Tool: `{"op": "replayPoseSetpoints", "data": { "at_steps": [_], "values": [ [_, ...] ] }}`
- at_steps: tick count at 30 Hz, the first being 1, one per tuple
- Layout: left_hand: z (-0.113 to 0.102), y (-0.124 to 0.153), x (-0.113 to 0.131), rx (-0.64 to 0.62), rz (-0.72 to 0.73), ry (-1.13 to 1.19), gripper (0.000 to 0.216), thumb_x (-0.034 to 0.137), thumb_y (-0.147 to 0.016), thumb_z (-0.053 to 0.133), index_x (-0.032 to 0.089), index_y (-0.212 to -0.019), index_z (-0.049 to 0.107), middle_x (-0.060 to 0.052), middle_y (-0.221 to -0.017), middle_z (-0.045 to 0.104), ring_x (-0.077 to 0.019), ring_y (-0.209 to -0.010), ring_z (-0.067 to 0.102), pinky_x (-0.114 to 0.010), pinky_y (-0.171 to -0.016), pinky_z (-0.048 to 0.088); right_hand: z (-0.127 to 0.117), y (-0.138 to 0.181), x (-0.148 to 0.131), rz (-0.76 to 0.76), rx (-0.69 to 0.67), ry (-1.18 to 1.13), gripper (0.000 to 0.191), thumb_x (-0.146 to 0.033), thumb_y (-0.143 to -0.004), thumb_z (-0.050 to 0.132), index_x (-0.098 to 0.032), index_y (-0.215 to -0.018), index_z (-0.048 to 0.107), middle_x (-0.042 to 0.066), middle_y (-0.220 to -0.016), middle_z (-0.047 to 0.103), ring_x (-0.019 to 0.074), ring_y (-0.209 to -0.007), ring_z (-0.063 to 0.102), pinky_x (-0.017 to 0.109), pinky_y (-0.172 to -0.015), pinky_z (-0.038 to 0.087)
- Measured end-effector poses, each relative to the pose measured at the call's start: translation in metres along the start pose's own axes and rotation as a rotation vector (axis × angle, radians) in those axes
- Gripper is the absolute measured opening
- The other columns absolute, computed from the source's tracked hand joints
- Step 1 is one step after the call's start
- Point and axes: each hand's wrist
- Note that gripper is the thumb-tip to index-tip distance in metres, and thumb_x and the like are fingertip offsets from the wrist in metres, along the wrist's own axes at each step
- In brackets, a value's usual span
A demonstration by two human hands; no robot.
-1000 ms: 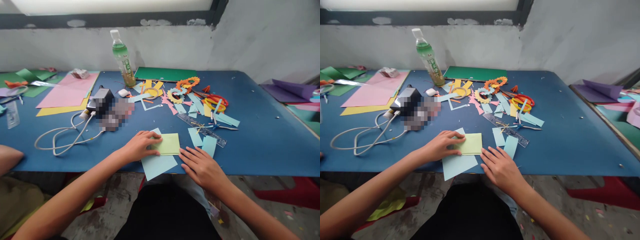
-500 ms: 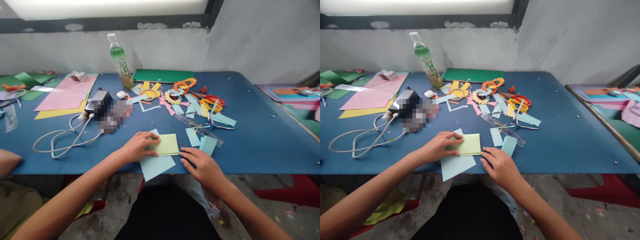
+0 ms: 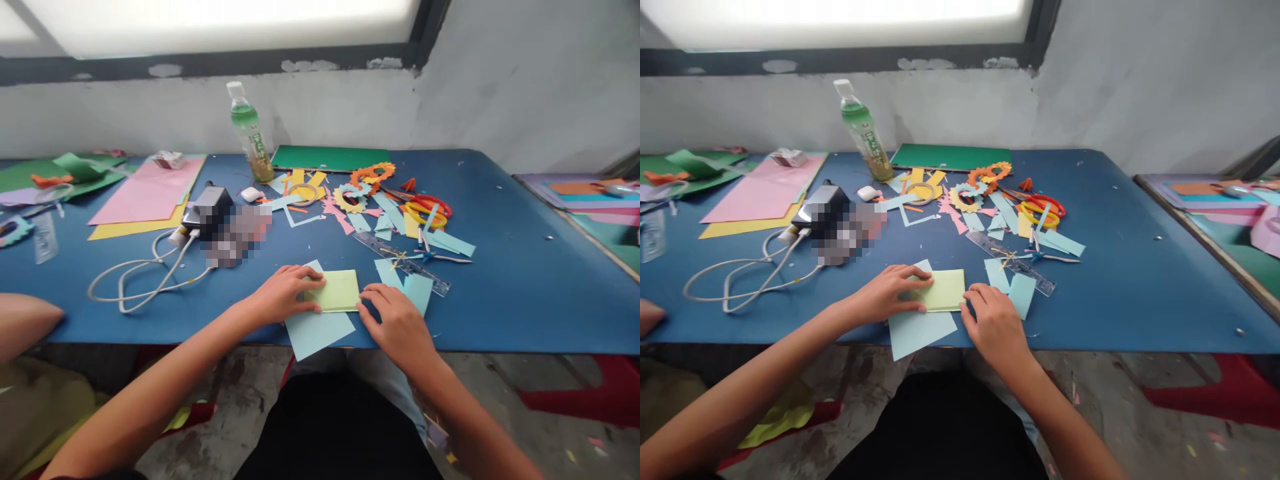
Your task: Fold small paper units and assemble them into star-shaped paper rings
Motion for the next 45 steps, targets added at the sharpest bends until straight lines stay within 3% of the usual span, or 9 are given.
{"op": "replayPoseSetpoints", "data": {
  "at_steps": [5,10,13,17,22,27,33,45],
  "values": [
    [0.001,0.005,0.003,-0.006,0.003,0.031,0.039,0.043,-0.080,0.063,0.025,-0.115,0.058,-0.005,-0.123,0.057,-0.0231,-0.113,0.052,-0.036,-0.097,0.033,0.020,-0.007,-0.010,-0.275,-0.136,0.049,0.043,-0.022,-0.092,0.032,-0.001,-0.124,0.052,0.020,-0.128,0.053,0.0281,-0.119,0.050,0.044,-0.094,0.045],
    [0.004,0.012,0.005,0.003,-0.038,-0.012,0.047,0.048,-0.082,0.059,0.024,-0.122,0.052,-0.005,-0.133,0.050,-0.0205,-0.122,0.045,-0.032,-0.102,0.031,0.035,-0.008,-0.011,-0.235,-0.351,0.060,0.056,-0.036,-0.092,0.031,0.000,-0.135,0.039,0.018,-0.140,0.037,0.0284,-0.129,0.038,0.049,-0.099,0.041],
    [0.002,0.013,0.008,-0.009,-0.062,-0.035,0.050,0.049,-0.081,0.058,0.023,-0.122,0.051,-0.006,-0.139,0.044,-0.0211,-0.127,0.040,-0.033,-0.104,0.030,0.035,-0.008,-0.011,-0.194,-0.394,0.041,0.060,-0.041,-0.092,0.031,0.000,-0.136,0.037,0.020,-0.141,0.034,0.0291,-0.130,0.036,0.050,-0.102,0.038],
    [-0.007,0.005,0.016,-0.061,-0.102,-0.086,0.053,0.045,-0.076,0.066,0.019,-0.120,0.050,-0.010,-0.132,0.050,-0.0253,-0.119,0.047,-0.035,-0.095,0.038,0.034,-0.008,-0.010,-0.173,-0.331,-0.039,0.057,-0.042,-0.092,0.033,-0.005,-0.134,0.042,0.019,-0.139,0.039,0.0284,-0.129,0.038,0.050,-0.102,0.038],
    [-0.022,-0.025,0.026,-0.182,-0.207,-0.158,0.074,0.043,-0.059,0.079,0.011,-0.119,0.048,-0.018,-0.113,0.058,-0.0337,-0.104,0.056,-0.037,-0.081,0.044,0.033,-0.008,-0.001,-0.143,-0.226,-0.163,0.044,-0.032,-0.093,0.037,-0.009,-0.126,0.052,0.018,-0.133,0.048,0.0279,-0.125,0.044,0.047,-0.101,0.041],
    [-0.032,-0.048,0.024,-0.336,-0.268,-0.162,0.082,0.044,-0.043,0.084,0.014,-0.112,0.051,-0.016,-0.100,0.064,-0.0357,-0.091,0.061,-0.034,-0.067,0.046,0.031,-0.006,0.015,0.009,-0.108,-0.192,0.053,-0.028,-0.087,0.046,-0.013,-0.137,0.037,0.018,-0.140,0.039,0.0273,-0.128,0.040,0.048,-0.100,0.041],
    [-0.034,-0.038,0.018,-0.309,-0.257,-0.101,0.063,0.046,-0.064,0.071,0.020,-0.117,0.049,-0.011,-0.100,0.063,-0.0280,-0.089,0.061,-0.028,-0.061,0.043,0.029,-0.010,0.028,0.037,-0.131,-0.209,0.054,-0.026,-0.082,0.053,-0.013,-0.133,0.042,0.016,-0.126,0.055,0.0279,-0.116,0.053,0.047,-0.096,0.045],
    [-0.034,-0.046,0.031,-0.199,-0.267,-0.094,0.044,0.041,-0.071,0.066,0.023,-0.110,0.057,-0.007,-0.109,0.063,-0.0259,-0.098,0.058,-0.028,-0.071,0.043,0.029,-0.008,0.027,0.011,-0.134,-0.225,0.051,-0.028,-0.084,0.050,-0.018,-0.134,0.042,0.014,-0.129,0.053,0.0284,-0.121,0.048,0.050,-0.098,0.042]
  ]
}}
Point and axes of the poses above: each hand's wrist, its own y-axis away from the middle knuckle, its own z-axis out of the palm, x = y × z
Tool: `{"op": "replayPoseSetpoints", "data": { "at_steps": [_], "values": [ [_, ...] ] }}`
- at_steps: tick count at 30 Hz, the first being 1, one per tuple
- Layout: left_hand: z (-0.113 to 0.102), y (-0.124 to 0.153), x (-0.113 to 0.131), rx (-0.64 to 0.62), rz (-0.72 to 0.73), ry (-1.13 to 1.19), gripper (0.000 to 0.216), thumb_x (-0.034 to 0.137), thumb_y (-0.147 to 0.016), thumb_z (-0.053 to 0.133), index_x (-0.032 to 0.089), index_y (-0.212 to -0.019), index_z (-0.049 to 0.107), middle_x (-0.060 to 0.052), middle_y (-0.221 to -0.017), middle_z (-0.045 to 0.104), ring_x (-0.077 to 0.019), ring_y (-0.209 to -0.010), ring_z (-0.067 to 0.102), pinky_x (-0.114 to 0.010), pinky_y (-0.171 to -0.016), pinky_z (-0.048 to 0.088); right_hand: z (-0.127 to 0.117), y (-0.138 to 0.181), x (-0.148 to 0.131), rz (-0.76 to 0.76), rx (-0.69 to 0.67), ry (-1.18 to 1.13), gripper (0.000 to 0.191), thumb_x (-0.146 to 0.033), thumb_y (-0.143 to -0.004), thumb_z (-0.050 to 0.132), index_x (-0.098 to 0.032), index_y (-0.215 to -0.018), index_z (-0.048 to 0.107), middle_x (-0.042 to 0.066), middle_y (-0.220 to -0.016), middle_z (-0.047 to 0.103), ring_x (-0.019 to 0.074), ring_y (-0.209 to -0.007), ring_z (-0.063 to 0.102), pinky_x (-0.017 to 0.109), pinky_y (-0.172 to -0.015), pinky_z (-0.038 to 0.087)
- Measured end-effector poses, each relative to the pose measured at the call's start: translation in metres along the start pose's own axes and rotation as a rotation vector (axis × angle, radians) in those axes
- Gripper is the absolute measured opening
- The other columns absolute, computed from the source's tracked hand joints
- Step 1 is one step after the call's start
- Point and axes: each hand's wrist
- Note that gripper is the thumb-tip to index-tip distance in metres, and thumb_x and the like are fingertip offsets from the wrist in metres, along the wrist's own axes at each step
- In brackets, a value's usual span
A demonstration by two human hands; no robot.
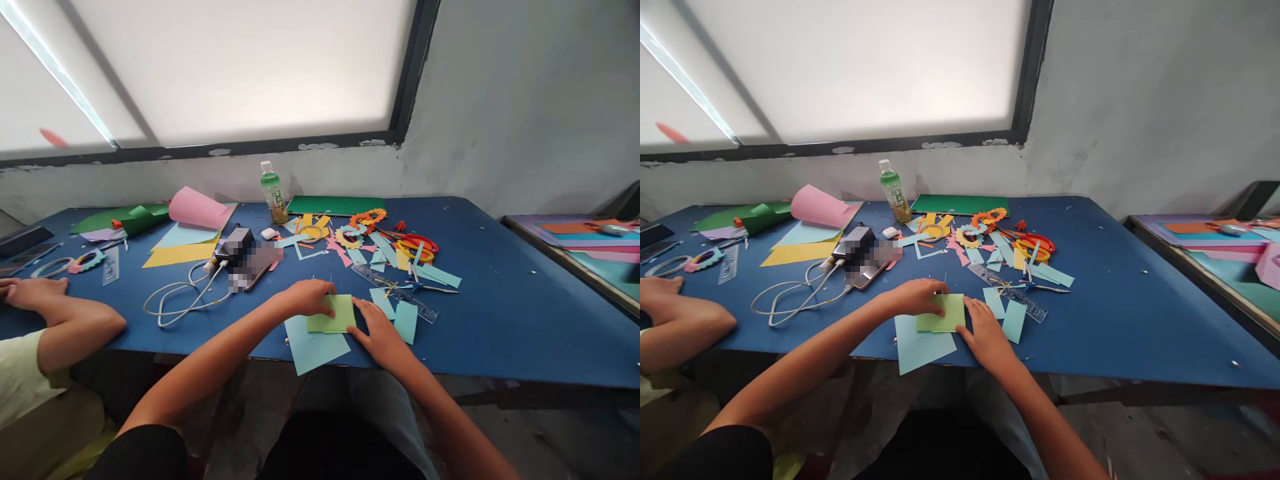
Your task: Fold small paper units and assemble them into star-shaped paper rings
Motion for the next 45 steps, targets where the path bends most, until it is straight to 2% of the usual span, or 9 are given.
{"op": "replayPoseSetpoints", "data": {
  "at_steps": [10,18,23,27,29,31,35,42,45],
  "values": [
    [-0.005,0.019,-0.017,0.115,-0.258,0.118,0.039,0.052,-0.075,0.055,0.015,-0.081,0.062,-0.014,-0.090,0.065,-0.0306,-0.086,0.060,-0.036,-0.068,0.043,-0.005,0.000,-0.005,0.055,-0.034,-0.033,0.050,-0.028,-0.085,0.049,-0.011,-0.132,0.043,0.016,-0.132,0.051,0.0294,-0.124,0.045,0.049,-0.100,0.041],
    [0.008,0.017,-0.027,0.065,-0.194,0.662,0.049,0.045,-0.070,0.065,0.014,-0.107,0.052,-0.004,-0.082,0.063,-0.0167,-0.070,0.063,-0.028,-0.060,0.051,-0.006,-0.001,-0.008,0.102,-0.046,-0.116,0.050,-0.027,-0.084,0.050,-0.012,-0.132,0.043,0.016,-0.133,0.049,0.0295,-0.126,0.042,0.049,-0.104,0.036],
    [0.011,0.023,-0.015,-0.027,-0.103,0.906,0.033,0.039,-0.065,0.073,0.012,-0.081,0.061,-0.003,-0.071,0.064,-0.0144,-0.063,0.061,-0.024,-0.055,0.050,-0.015,0.001,-0.012,0.142,-0.020,-0.199,0.058,-0.035,-0.084,0.052,-0.016,-0.136,0.036,0.016,-0.135,0.046,0.0286,-0.125,0.042,0.047,-0.101,0.039],
    [0.002,0.029,-0.007,0.070,-0.034,1.072,0.034,0.039,-0.067,0.073,0.013,-0.085,0.059,-0.001,-0.069,0.062,-0.0125,-0.060,0.060,-0.023,-0.051,0.050,-0.042,-0.007,-0.016,0.171,0.072,-0.464,0.067,-0.049,-0.076,0.062,-0.021,-0.132,0.040,0.011,-0.133,0.048,0.0264,-0.117,0.048,0.040,-0.094,0.044],
    [0.000,0.030,-0.003,0.147,-0.006,1.151,0.037,0.040,-0.067,0.072,0.014,-0.090,0.058,-0.001,-0.072,0.063,-0.0122,-0.060,0.060,-0.022,-0.050,0.051,-0.060,-0.016,-0.018,0.136,0.065,-0.543,0.050,-0.049,-0.075,0.063,-0.021,-0.116,0.054,0.009,-0.118,0.059,0.0250,-0.107,0.054,0.038,-0.091,0.043],
    [0.001,0.029,0.000,0.227,0.012,1.218,0.039,0.041,-0.069,0.072,0.015,-0.094,0.058,-0.001,-0.074,0.063,-0.0118,-0.060,0.060,-0.021,-0.050,0.050,-0.077,-0.028,-0.018,0.091,0.013,-0.569,0.032,-0.048,-0.080,0.058,-0.019,-0.093,0.062,0.006,-0.094,0.064,0.0217,-0.089,0.058,0.034,-0.081,0.044],
    [0.004,0.028,-0.002,0.291,0.034,1.306,0.039,0.038,-0.067,0.074,0.015,-0.096,0.060,-0.001,-0.078,0.065,-0.0115,-0.067,0.062,-0.020,-0.057,0.050,-0.102,-0.049,-0.012,0.087,-0.148,-0.651,0.035,-0.050,-0.081,0.055,-0.017,-0.073,0.059,0.001,-0.070,0.055,0.0137,-0.065,0.049,0.025,-0.057,0.038],
    [-0.028,0.020,-0.013,-0.224,0.214,1.315,0.047,0.038,-0.062,0.078,0.013,-0.099,0.065,-0.008,-0.094,0.068,-0.0191,-0.087,0.063,-0.028,-0.078,0.048,-0.119,-0.073,-0.001,0.091,-0.659,-0.571,0.037,-0.051,-0.079,0.058,-0.016,-0.069,0.054,-0.004,-0.061,0.045,0.0089,-0.055,0.042,0.022,-0.048,0.030],
    [-0.039,0.008,-0.004,-0.217,0.153,1.124,0.041,0.035,-0.066,0.075,0.016,-0.101,0.066,-0.005,-0.092,0.069,-0.0161,-0.081,0.062,-0.025,-0.073,0.048,-0.118,-0.080,-0.004,0.018,-0.795,-0.502,0.036,-0.049,-0.081,0.056,-0.016,-0.066,0.051,-0.005,-0.060,0.043,0.0082,-0.055,0.040,0.021,-0.047,0.028]
  ]
}}
Point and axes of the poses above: each hand's wrist, its own y-axis away from the middle knuckle, its own z-axis out of the palm, x = y × z
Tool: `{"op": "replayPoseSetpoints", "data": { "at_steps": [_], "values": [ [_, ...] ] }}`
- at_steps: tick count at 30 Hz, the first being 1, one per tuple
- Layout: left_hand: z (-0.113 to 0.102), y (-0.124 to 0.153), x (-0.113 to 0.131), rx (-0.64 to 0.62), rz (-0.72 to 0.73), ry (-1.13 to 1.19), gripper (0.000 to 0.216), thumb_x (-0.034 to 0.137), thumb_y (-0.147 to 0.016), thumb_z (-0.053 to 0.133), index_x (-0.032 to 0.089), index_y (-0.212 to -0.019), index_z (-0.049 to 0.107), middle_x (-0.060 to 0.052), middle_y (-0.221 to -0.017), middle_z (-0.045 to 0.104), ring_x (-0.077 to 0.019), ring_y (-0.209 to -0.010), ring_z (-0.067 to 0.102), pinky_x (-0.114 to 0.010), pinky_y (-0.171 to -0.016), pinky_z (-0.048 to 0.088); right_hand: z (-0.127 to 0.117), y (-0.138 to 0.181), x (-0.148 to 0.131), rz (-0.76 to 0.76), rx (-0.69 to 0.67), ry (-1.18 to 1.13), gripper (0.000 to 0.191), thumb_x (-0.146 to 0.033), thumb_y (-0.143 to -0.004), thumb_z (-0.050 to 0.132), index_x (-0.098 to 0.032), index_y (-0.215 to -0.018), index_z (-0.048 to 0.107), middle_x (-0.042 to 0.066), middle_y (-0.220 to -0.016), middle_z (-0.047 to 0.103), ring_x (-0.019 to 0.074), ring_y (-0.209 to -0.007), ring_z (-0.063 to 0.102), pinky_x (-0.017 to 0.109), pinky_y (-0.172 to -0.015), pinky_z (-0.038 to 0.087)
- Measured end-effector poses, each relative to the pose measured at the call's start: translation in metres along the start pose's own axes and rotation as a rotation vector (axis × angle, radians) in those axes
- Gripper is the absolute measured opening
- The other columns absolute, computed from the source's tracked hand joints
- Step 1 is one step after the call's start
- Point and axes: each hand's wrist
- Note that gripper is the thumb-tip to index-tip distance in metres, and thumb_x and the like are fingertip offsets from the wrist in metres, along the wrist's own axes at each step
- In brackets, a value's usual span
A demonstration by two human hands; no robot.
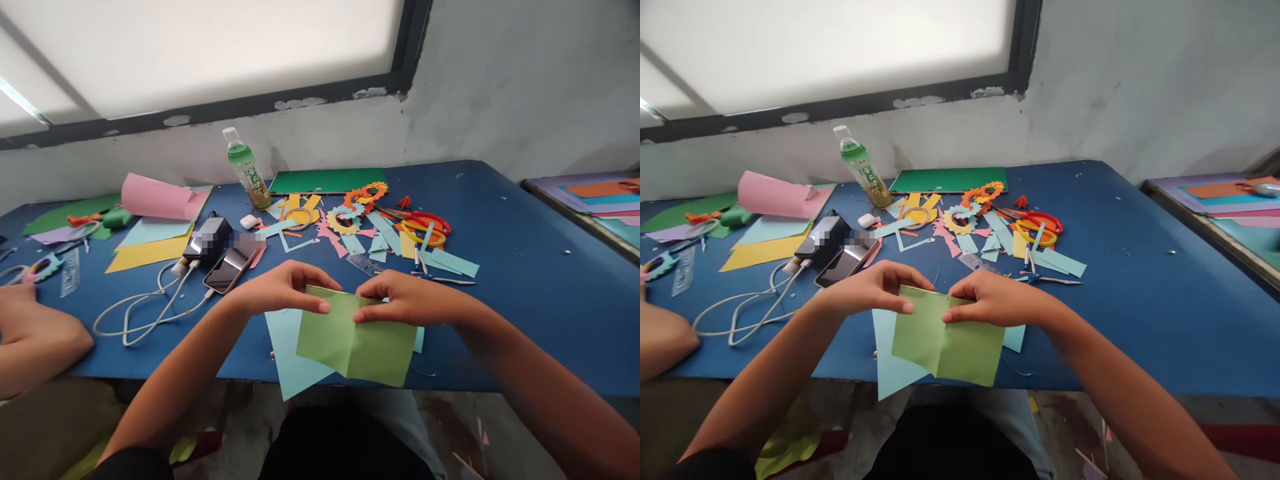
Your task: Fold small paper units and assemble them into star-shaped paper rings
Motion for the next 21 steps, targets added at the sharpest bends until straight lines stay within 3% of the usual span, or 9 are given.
{"op": "replayPoseSetpoints", "data": {
  "at_steps": [5,10,16,21],
  "values": [
    [0.006,-0.019,0.004,0.003,-0.053,-0.433,0.030,0.041,-0.075,0.066,0.014,-0.087,0.071,-0.001,-0.072,0.067,-0.0110,-0.065,0.056,-0.018,-0.055,0.039,0.004,-0.010,0.004,-0.047,-0.058,0.079,0.035,-0.043,-0.088,0.048,-0.017,-0.066,0.045,-0.005,-0.059,0.039,0.0079,-0.055,0.037,0.021,-0.049,0.026],
    [0.003,-0.026,-0.004,-0.117,-0.009,-0.590,0.019,0.030,-0.078,0.063,0.013,-0.082,0.071,-0.001,-0.073,0.068,-0.0097,-0.066,0.056,-0.017,-0.061,0.040,0.012,-0.016,0.014,-0.106,-0.140,0.134,0.028,-0.034,-0.095,0.036,-0.018,-0.073,0.044,-0.003,-0.067,0.047,0.0095,-0.061,0.044,0.022,-0.055,0.030],
    [0.002,-0.031,-0.021,-0.137,0.006,-0.482,0.031,0.040,-0.083,0.057,0.012,-0.080,0.069,0.000,-0.066,0.064,-0.0077,-0.059,0.050,-0.016,-0.052,0.035,0.021,-0.022,0.021,-0.103,-0.086,0.164,0.030,-0.031,-0.095,0.032,-0.018,-0.069,0.040,-0.002,-0.066,0.047,0.0101,-0.060,0.044,0.023,-0.056,0.028],
    [0.002,-0.031,-0.029,-0.117,0.017,-0.341,0.026,0.035,-0.082,0.059,0.013,-0.087,0.072,-0.001,-0.076,0.070,-0.0101,-0.066,0.055,-0.016,-0.058,0.040,0.023,-0.023,0.027,-0.136,-0.045,0.110,0.030,-0.029,-0.094,0.034,-0.018,-0.066,0.038,-0.004,-0.060,0.042,0.0084,-0.054,0.040,0.022,-0.053,0.027]
  ]
}}
Point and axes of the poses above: each hand's wrist, its own y-axis away from the middle knuckle, its own z-axis out of the palm, x = y × z
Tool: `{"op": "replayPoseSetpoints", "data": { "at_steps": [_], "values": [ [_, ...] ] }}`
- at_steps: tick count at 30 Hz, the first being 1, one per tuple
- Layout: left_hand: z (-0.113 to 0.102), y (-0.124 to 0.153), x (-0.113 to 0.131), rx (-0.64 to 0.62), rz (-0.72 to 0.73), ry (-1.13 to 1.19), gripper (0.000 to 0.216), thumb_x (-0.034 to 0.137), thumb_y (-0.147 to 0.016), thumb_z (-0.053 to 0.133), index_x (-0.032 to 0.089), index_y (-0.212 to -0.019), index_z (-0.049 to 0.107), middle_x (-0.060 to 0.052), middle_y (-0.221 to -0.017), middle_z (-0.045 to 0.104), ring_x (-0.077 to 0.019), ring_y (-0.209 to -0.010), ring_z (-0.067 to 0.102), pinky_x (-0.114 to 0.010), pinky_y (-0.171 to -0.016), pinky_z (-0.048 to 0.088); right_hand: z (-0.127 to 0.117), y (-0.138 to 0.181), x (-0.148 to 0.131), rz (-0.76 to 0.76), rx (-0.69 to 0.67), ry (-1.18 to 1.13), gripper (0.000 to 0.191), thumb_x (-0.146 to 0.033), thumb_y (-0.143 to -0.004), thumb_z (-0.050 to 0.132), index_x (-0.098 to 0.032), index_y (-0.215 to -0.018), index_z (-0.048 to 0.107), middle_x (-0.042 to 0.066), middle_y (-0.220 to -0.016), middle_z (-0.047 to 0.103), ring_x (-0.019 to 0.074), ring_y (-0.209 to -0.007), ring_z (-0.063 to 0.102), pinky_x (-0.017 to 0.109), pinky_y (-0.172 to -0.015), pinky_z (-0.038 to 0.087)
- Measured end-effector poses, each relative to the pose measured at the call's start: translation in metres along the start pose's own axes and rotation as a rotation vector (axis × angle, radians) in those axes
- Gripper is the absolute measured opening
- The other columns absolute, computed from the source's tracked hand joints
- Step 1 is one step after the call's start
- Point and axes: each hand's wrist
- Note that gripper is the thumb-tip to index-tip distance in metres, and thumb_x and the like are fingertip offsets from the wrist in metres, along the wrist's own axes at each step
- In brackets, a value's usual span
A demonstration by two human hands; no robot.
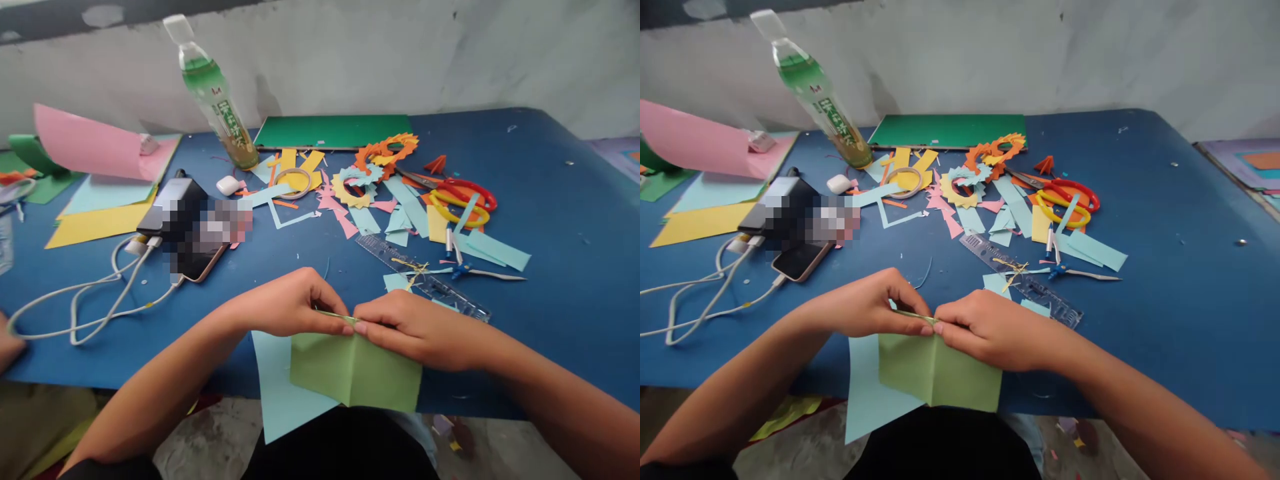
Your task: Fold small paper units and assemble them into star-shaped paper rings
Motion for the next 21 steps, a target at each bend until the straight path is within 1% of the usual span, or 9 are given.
{"op": "replayPoseSetpoints", "data": {
  "at_steps": [6,9,12,15,18,21],
  "values": [
    [0.0007,0.0002,-0.0008,0.009,-0.006,0.059,0.028,0.035,-0.082,0.059,0.013,-0.091,0.073,-0.002,-0.077,0.072,-0.0114,-0.063,0.057,-0.017,-0.056,0.041,0.0030,0.0012,0.0042,-0.015,0.039,-0.034,0.028,-0.027,-0.093,0.034,-0.018,-0.067,0.042,-0.004,-0.060,0.043,0.0083,-0.055,0.040,0.022,-0.054,0.027],
    [0.0015,0.0004,0.0001,0.033,-0.022,0.089,0.027,0.035,-0.081,0.060,0.013,-0.089,0.074,-0.002,-0.076,0.072,-0.0120,-0.064,0.058,-0.017,-0.056,0.042,0.0030,0.0019,0.0048,-0.005,0.050,-0.063,0.030,-0.029,-0.094,0.033,-0.018,-0.068,0.042,-0.004,-0.061,0.043,0.0082,-0.055,0.040,0.021,-0.053,0.028],
    [0.0023,0.0000,0.0002,0.045,-0.069,0.160,0.023,0.033,-0.079,0.062,0.013,-0.084,0.073,-0.002,-0.074,0.071,-0.0115,-0.064,0.058,-0.016,-0.056,0.043,0.0024,0.0019,0.0061,0.028,0.037,-0.091,0.031,-0.031,-0.094,0.034,-0.018,-0.067,0.040,-0.004,-0.060,0.041,0.0078,-0.053,0.038,0.021,-0.051,0.028],
    [0.0029,-0.0007,0.0003,0.034,-0.095,0.198,0.021,0.031,-0.078,0.063,0.013,-0.079,0.072,-0.001,-0.070,0.068,-0.0099,-0.062,0.056,-0.014,-0.053,0.042,0.0021,0.0021,0.0077,0.061,0.004,-0.143,0.031,-0.034,-0.093,0.038,-0.018,-0.066,0.040,-0.005,-0.059,0.039,0.0073,-0.053,0.037,0.020,-0.049,0.027],
    [0.0032,-0.0008,0.0012,0.007,-0.088,0.191,0.021,0.031,-0.078,0.064,0.012,-0.078,0.071,0.000,-0.067,0.066,-0.0082,-0.060,0.054,-0.013,-0.051,0.040,0.0025,0.0031,0.0084,0.069,-0.023,-0.175,0.029,-0.034,-0.090,0.045,-0.018,-0.066,0.044,-0.005,-0.059,0.041,0.0067,-0.054,0.038,0.019,-0.048,0.027],
    [0.0029,-0.0001,0.0021,0.017,-0.071,0.173,0.020,0.031,-0.078,0.064,0.012,-0.078,0.072,0.001,-0.067,0.066,-0.0075,-0.060,0.052,-0.012,-0.051,0.040,0.0035,0.0036,0.0082,0.058,0.006,-0.172,0.026,-0.032,-0.088,0.049,-0.017,-0.066,0.048,-0.006,-0.058,0.041,0.0062,-0.053,0.038,0.019,-0.047,0.026]
  ]
}}
Point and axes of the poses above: each hand's wrist, its own y-axis away from the middle knuckle, its own z-axis out of the palm, x = y × z
